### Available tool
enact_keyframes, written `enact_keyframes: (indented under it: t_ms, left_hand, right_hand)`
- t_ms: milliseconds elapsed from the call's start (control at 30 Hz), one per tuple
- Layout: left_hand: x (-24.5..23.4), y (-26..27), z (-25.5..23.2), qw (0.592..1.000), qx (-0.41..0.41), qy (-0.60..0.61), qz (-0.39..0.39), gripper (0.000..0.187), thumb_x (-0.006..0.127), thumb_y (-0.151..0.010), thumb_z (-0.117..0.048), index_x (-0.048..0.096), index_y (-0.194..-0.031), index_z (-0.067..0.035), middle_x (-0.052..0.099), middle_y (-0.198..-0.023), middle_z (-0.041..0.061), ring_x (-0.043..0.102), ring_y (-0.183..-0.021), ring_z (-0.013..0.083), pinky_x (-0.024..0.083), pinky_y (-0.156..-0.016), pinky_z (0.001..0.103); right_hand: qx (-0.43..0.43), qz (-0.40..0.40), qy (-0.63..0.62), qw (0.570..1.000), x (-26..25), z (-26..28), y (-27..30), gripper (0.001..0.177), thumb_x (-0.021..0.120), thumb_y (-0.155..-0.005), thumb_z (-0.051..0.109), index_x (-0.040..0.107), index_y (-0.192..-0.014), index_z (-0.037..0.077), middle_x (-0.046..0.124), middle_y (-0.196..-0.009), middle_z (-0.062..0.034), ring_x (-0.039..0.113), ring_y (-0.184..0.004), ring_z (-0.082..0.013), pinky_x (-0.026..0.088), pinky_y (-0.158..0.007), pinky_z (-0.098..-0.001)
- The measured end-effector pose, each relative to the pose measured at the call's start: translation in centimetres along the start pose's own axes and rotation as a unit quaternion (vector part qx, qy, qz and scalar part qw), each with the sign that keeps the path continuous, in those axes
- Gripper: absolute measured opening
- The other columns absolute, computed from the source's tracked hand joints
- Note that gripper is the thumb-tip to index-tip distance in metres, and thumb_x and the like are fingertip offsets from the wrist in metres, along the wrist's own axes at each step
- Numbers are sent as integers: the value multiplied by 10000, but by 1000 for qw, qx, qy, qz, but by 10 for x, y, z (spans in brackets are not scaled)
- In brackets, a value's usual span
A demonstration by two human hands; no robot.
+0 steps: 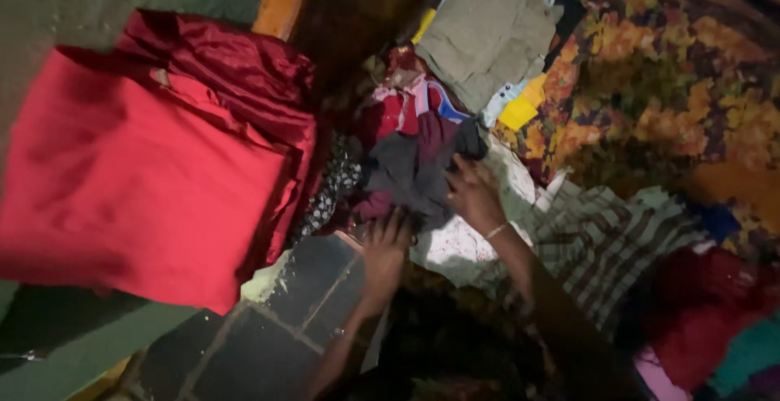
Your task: The person sorts various pieces of colorful clothing on a bed by picking them up and moving them into different piles.
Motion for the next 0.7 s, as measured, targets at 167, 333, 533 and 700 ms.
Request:
enact_keyframes:
  t_ms: [167, 333, 533, 700]
  left_hand:
    - [26, -61, 6, 999, 36, -32, -2, 612, 589, -887, -166, 517, -1490, -91, 454, -1583, 125, 491, -1362, 363, 371, -1097, 607]
    - [12, -71, 13, 998, 25, 48, 25, 831, 721, -714, -265, 459, -1478, -69, 431, -1533, 183, 451, -1330, 422, 341, -1106, 599]
    - [26, -60, 28, 993, -45, 106, 30, 794, 742, -766, -223, 435, -1485, -83, 465, -1535, 125, 475, -1323, 376, 369, -1056, 559]
    - [34, -50, 42, 994, -72, 80, 3, 802, 624, -823, -109, 368, -1584, -90, 470, -1559, 101, 531, -1304, 341, 424, -1052, 510]
  right_hand:
    - [3, 20, -33, 999, 43, 42, -20, 858, 809, -704, 125, 496, -1496, 222, 317, -1618, -176, 414, -1310, -499, 355, -1094, -562]
    - [78, -116, -138, 981, 54, 30, -27, 882, 791, -776, 109, 427, -1578, 163, 293, -1604, -286, 422, -1383, -483, 387, -1181, -515]
    - [200, -120, -217, 948, 79, -11, 16, 1065, 876, -713, 180, 247, -1542, -49, 446, -1411, -335, 478, -1231, -503, 410, -1017, -538]
    - [223, -14, -419, 880, 115, -25, 32, 396, 775, -859, 172, 712, -1204, -14, 798, -1021, -151, 759, -931, -222, 588, -848, -343]
Point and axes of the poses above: each hand's wrist, its own y-axis away from the middle knuckle, its own x-axis out of the palm, z = x × y, the point moved 5 cm from there along -y, towards the middle knuckle
